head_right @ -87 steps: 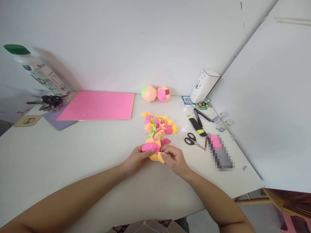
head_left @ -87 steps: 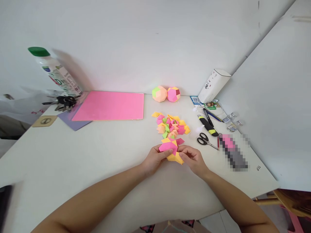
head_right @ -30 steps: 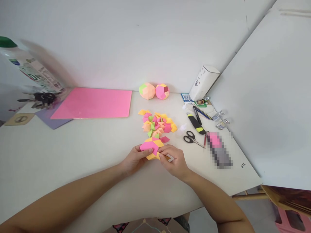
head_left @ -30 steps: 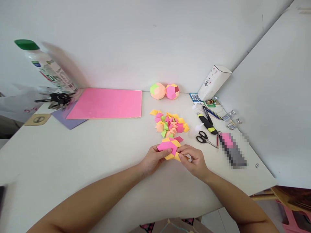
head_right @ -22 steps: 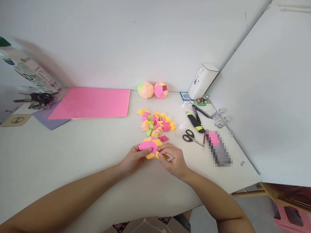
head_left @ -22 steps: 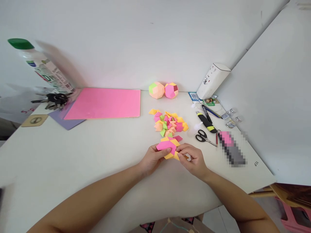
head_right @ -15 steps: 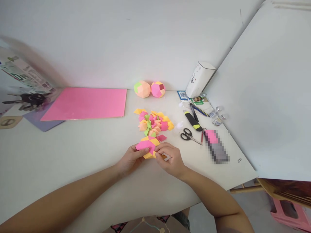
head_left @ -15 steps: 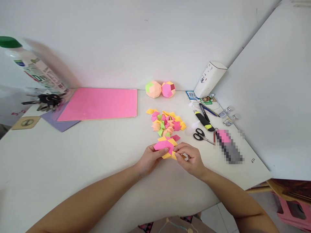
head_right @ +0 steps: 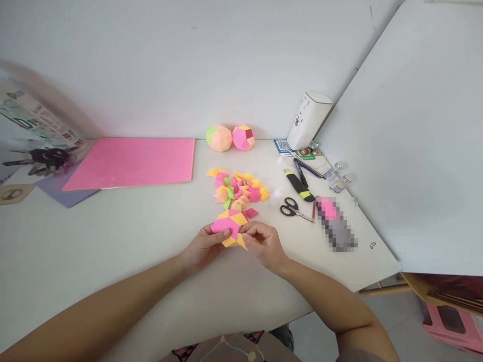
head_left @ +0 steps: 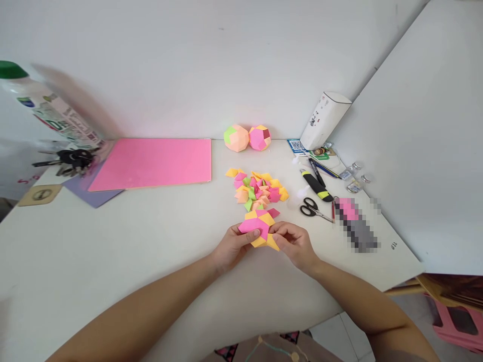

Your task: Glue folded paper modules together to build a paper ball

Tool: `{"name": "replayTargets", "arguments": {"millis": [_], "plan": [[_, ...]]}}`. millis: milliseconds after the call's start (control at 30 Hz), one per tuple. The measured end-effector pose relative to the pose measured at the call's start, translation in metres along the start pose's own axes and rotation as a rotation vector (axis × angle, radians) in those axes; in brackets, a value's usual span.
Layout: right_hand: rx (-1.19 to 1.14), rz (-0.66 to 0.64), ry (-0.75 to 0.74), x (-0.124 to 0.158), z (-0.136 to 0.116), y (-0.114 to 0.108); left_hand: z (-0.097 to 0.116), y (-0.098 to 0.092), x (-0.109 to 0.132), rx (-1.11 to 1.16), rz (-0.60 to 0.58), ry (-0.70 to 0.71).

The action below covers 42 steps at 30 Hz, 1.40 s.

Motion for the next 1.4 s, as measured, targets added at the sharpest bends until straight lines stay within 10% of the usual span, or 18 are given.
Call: {"name": "replayTargets", "arguments": {"millis": [1400], "plan": [[-0.007, 0.033, 0.039, 0.001, -0.002, -0.001, -0.003, -0.001, 0.001, 0.001, 0.0, -0.021]]}}
Point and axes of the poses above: each hand's wrist, its own x-axis away from the middle knuckle, its own y-axis out of the palm, z = x × y, the point moved 9 cm from there along -x, towards the middle knuckle, and after that the axes turned 9 degrees about -z, right-handed, at the moved point
